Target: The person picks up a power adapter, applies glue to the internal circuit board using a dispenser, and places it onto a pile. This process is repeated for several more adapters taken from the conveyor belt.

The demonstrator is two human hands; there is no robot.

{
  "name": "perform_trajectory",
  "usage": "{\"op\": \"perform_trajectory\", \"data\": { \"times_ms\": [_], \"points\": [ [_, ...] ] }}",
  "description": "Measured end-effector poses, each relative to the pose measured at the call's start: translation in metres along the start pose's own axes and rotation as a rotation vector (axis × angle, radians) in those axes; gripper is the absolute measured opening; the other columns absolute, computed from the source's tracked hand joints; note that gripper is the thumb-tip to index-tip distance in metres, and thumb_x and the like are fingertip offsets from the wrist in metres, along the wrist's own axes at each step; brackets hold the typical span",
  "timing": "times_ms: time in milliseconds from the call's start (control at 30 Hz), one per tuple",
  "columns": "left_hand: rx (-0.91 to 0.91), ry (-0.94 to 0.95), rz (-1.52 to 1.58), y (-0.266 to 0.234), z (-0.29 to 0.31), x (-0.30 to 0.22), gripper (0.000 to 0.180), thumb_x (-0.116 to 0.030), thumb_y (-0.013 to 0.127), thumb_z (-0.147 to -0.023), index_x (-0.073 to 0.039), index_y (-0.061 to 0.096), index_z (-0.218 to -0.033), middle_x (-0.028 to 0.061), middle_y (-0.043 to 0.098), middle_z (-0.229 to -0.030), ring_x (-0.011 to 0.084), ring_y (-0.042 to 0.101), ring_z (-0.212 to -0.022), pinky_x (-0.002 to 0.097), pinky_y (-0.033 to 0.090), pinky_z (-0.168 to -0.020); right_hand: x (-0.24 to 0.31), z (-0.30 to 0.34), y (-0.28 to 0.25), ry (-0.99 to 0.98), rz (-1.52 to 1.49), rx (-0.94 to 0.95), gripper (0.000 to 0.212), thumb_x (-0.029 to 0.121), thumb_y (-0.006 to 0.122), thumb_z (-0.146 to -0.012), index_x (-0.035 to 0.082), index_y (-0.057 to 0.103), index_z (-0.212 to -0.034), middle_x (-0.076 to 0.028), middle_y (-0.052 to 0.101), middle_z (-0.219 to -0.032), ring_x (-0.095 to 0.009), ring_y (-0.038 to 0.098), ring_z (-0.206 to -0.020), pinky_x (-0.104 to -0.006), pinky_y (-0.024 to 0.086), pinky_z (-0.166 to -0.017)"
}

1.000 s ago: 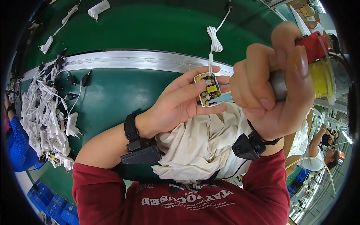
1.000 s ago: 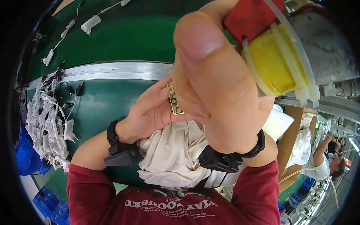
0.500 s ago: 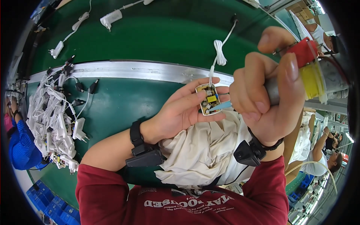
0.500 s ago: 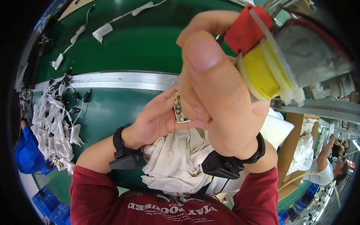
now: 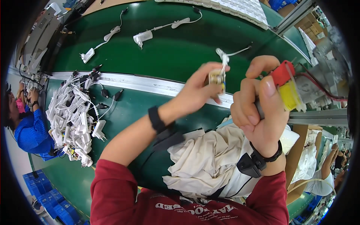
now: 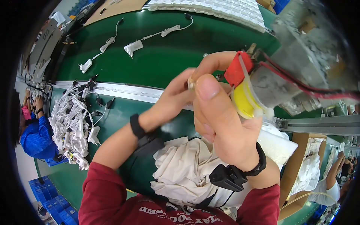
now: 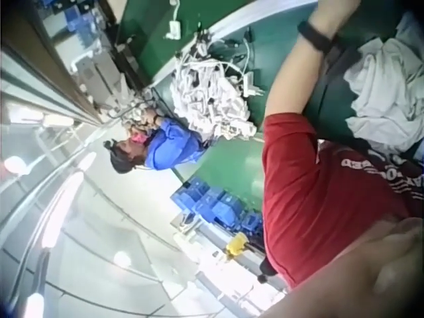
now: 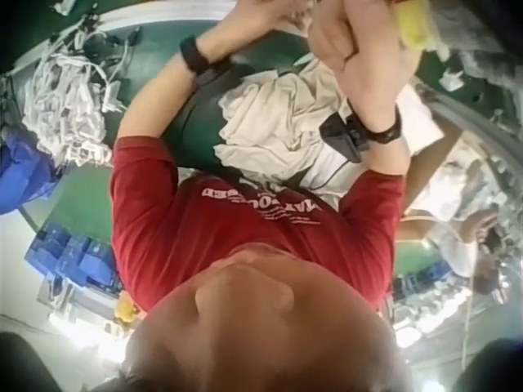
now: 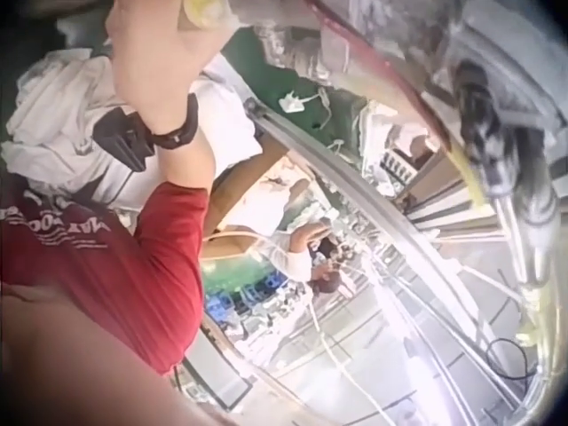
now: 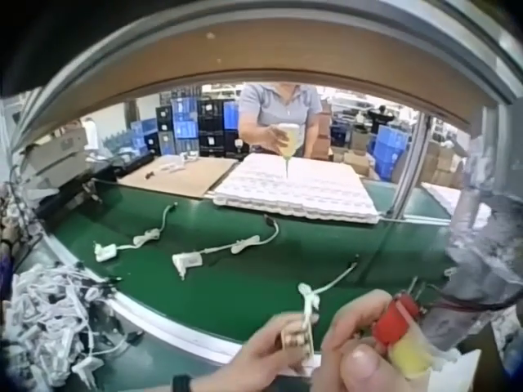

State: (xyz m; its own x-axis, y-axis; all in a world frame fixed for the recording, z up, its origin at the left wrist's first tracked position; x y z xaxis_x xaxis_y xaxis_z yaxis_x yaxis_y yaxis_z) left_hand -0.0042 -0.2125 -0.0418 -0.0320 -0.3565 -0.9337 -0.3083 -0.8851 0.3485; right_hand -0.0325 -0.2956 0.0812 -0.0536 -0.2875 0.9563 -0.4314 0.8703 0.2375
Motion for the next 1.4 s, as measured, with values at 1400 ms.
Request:
{"op": "perform_trajectory", "data": {
  "times_ms": [1400],
  "points": [
    [0.137,-0.386,0.512,0.046,0.079,0.035,0.04,-0.007,0.047,-0.094,-0.007,0.031,-0.131,0.0149,0.05,-0.125,0.0223,0.053,-0.115,0.0325,0.056,-0.078,-0.003,-0.011,-0.008,0.058,0.208,-0.211,0.026,0.032,0.04,-0.097,0.007,0.044,-0.098,0.003,0.031,-0.048,-0.005,0.026,-0.035,-0.0215,0.022,-0.034]
  ]
}}
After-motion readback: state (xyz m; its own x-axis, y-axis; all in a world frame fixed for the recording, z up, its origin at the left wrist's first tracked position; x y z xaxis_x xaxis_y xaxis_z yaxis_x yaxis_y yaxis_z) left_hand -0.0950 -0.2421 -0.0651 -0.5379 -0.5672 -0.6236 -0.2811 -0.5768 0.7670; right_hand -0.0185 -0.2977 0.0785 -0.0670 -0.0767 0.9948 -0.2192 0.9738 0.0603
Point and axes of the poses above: each hand's wrist, its own z-axis away from the middle knuckle, its own y-axis out of the palm, x = y × z, the point moved 8 cm from there along -z, towards the middle knuckle
